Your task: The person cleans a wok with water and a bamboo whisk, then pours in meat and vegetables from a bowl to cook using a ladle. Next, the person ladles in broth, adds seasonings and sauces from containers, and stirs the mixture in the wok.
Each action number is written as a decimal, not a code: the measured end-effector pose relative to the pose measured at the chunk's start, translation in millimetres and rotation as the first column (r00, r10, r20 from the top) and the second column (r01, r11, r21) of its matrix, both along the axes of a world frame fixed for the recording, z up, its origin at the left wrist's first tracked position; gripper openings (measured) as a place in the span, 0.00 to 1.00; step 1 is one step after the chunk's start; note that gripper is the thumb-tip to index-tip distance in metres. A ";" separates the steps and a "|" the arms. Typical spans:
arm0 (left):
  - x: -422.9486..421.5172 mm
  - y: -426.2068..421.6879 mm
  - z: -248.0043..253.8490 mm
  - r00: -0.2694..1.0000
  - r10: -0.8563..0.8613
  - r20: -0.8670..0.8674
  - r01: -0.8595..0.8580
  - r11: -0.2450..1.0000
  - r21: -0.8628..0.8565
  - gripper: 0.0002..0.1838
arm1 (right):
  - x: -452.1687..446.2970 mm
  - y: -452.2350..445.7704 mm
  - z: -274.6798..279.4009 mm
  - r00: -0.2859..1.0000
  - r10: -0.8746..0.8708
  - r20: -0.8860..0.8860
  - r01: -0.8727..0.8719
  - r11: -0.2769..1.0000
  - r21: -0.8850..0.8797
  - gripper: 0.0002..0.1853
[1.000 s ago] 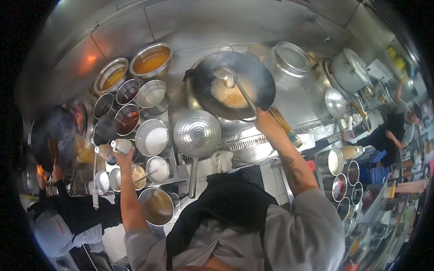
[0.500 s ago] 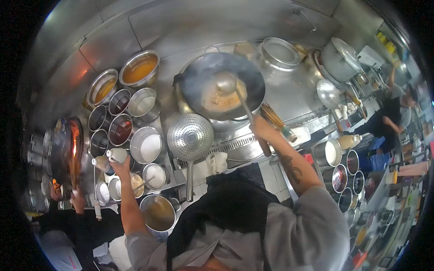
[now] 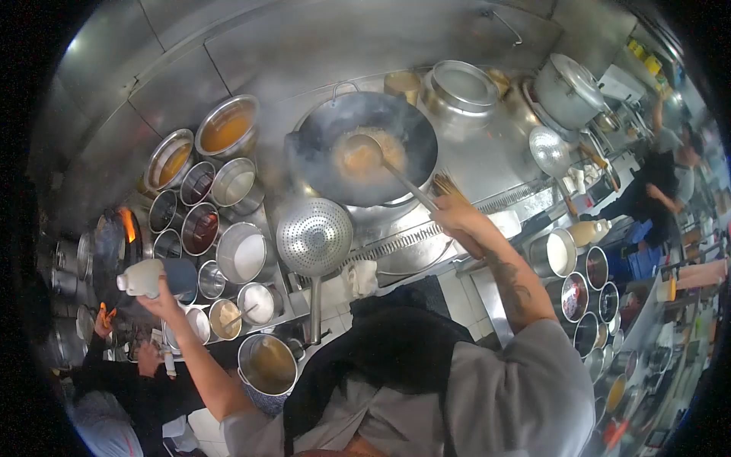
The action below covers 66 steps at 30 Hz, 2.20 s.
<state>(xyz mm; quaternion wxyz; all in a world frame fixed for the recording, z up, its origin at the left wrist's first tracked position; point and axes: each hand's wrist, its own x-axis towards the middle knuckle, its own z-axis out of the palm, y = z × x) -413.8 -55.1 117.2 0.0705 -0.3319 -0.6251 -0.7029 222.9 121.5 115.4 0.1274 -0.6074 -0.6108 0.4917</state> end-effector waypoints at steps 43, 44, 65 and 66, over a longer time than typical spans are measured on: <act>311.4 173.1 95.2 0.836 -0.479 -0.268 0.279 0.791 -0.545 0.35 | 35.3 32.4 -74.4 0.905 0.142 0.402 -0.296 0.889 0.351 0.16; 313.4 174.9 93.5 0.834 -0.476 -0.279 0.261 0.786 -0.560 0.35 | 38.6 29.8 -68.6 0.907 0.214 0.363 -0.339 0.883 0.326 0.16; 340.6 228.6 25.6 0.360 -0.629 -0.689 -0.617 0.394 -0.682 0.39 | 65.7 -3.5 27.5 0.881 0.112 -0.460 -0.150 0.988 -0.047 0.06; 341.0 229.0 23.5 0.346 -0.635 -0.690 -0.631 0.387 -0.673 0.39 | 65.3 -4.5 26.9 0.889 0.139 -0.437 -0.164 0.986 -0.018 0.09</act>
